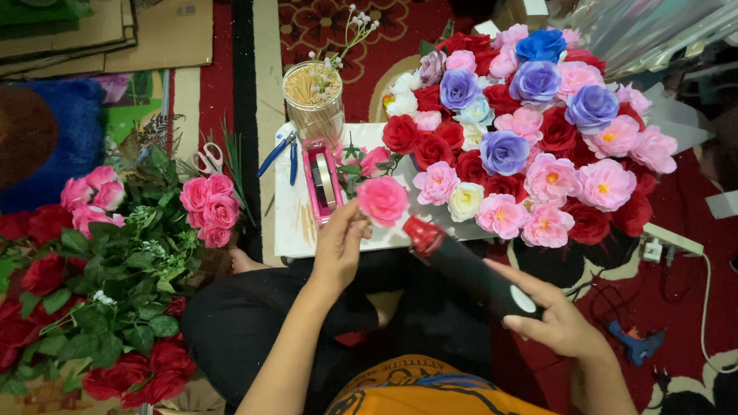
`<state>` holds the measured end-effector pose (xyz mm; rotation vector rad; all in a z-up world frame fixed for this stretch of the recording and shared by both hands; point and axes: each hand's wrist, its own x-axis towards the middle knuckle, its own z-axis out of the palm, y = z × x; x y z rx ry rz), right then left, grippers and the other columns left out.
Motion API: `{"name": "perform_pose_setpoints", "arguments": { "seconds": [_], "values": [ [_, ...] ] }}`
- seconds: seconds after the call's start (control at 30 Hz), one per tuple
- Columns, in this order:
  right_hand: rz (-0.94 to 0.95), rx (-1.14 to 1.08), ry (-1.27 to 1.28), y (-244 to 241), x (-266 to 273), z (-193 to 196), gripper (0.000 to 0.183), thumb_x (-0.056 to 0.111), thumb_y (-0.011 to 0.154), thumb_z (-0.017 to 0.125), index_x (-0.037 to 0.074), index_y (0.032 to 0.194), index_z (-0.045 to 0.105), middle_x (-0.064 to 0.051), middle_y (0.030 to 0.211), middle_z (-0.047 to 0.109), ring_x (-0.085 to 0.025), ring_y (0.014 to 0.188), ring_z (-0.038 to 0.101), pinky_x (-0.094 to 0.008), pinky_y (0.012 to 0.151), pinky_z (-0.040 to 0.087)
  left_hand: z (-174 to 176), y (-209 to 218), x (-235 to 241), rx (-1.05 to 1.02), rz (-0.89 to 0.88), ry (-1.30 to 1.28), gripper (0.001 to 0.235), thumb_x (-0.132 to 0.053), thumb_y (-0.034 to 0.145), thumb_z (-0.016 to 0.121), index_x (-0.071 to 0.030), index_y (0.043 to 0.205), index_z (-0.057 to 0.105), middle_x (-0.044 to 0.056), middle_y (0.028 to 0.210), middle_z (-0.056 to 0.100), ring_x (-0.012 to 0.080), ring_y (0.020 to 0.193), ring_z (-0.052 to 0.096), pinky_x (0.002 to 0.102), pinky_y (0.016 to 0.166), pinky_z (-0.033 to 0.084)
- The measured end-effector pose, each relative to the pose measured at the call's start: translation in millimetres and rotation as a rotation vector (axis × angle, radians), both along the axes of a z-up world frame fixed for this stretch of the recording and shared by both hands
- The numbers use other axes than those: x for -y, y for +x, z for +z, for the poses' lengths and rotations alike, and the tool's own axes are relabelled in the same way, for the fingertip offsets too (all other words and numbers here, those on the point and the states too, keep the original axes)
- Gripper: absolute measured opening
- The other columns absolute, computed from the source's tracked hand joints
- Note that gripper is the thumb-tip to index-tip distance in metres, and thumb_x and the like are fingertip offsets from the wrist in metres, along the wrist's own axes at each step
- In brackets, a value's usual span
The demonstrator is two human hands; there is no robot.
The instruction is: The person assembles a bouquet by hand and using a heat tool, attaching pink flowers to stems and placing them into an arrangement of red, purple, and white flowers.
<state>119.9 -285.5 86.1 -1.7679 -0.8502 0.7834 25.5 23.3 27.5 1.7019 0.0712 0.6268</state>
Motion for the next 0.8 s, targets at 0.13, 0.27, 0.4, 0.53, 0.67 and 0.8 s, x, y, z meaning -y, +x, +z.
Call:
{"name": "perform_pose_setpoints", "arguments": {
  "seconds": [0.13,0.27,0.4,0.53,0.67,0.8],
  "values": [
    [-0.008,-0.029,0.023,-10.7,-14.5,-6.8,0.070,0.024,0.076,0.063,0.004,0.138,0.038,-0.006,0.139,0.047,-0.012,0.116,0.048,-0.024,0.094,0.033,4.0,1.6,13.4,-0.091,0.036,0.150,0.039,0.001,0.087,0.043,-0.009,0.123,0.054,0.002,0.076,0.052,0.0165,0.076,0.051,0.028,0.072,0.040],
    [-0.114,-0.169,0.115,-12.7,-14.5,-0.3,0.072,0.030,0.075,0.065,0.007,0.138,0.038,-0.012,0.081,0.066,-0.010,0.046,0.051,-0.020,0.043,0.045,8.4,0.8,13.2,-0.091,0.065,-0.059,0.037,-0.012,0.093,0.042,-0.010,0.129,0.048,0.004,0.089,0.054,0.0143,0.075,0.055,0.030,0.074,0.049],
    [-0.085,-0.113,-0.003,-11.4,-14.9,-8.2,0.069,0.022,0.074,0.067,0.010,0.137,0.042,-0.007,0.084,0.067,-0.009,0.047,0.054,-0.018,0.047,0.043,1.0,1.4,15.4,-0.100,0.040,0.052,0.043,-0.038,0.099,0.028,-0.016,0.129,0.050,0.006,0.096,0.060,0.0159,0.081,0.056,0.033,0.075,0.051],
    [-0.106,-0.153,0.115,-10.6,-18.4,-6.3,0.074,0.032,0.074,0.065,0.010,0.139,0.038,-0.010,0.088,0.069,-0.009,0.047,0.051,-0.019,0.042,0.043,2.1,4.3,13.1,-0.030,0.070,0.101,0.036,-0.002,0.091,0.043,-0.010,0.123,0.056,0.001,0.075,0.052,0.0139,0.075,0.052,0.026,0.074,0.040],
    [-0.121,0.103,0.023,3.3,-4.1,-0.1,0.069,0.025,0.072,0.064,0.006,0.135,0.043,-0.009,0.136,0.050,-0.016,0.120,0.048,-0.030,0.101,0.033,-12.3,3.3,1.1,0.008,0.059,0.036,0.022,-0.003,0.091,0.045,-0.005,0.108,0.060,0.006,0.086,0.059,0.0180,0.080,0.055,0.030,0.073,0.045],
    [-0.028,0.107,-0.054,3.3,-7.1,15.9,0.068,0.016,0.073,0.066,0.007,0.137,0.043,-0.003,0.129,0.056,-0.010,0.107,0.053,-0.025,0.091,0.039,-38.8,5.5,-5.4,0.114,0.031,0.072,0.012,0.004,0.089,0.048,-0.001,0.093,0.059,0.007,0.092,0.057,0.0208,0.088,0.053,0.031,0.080,0.044]
  ]
}}
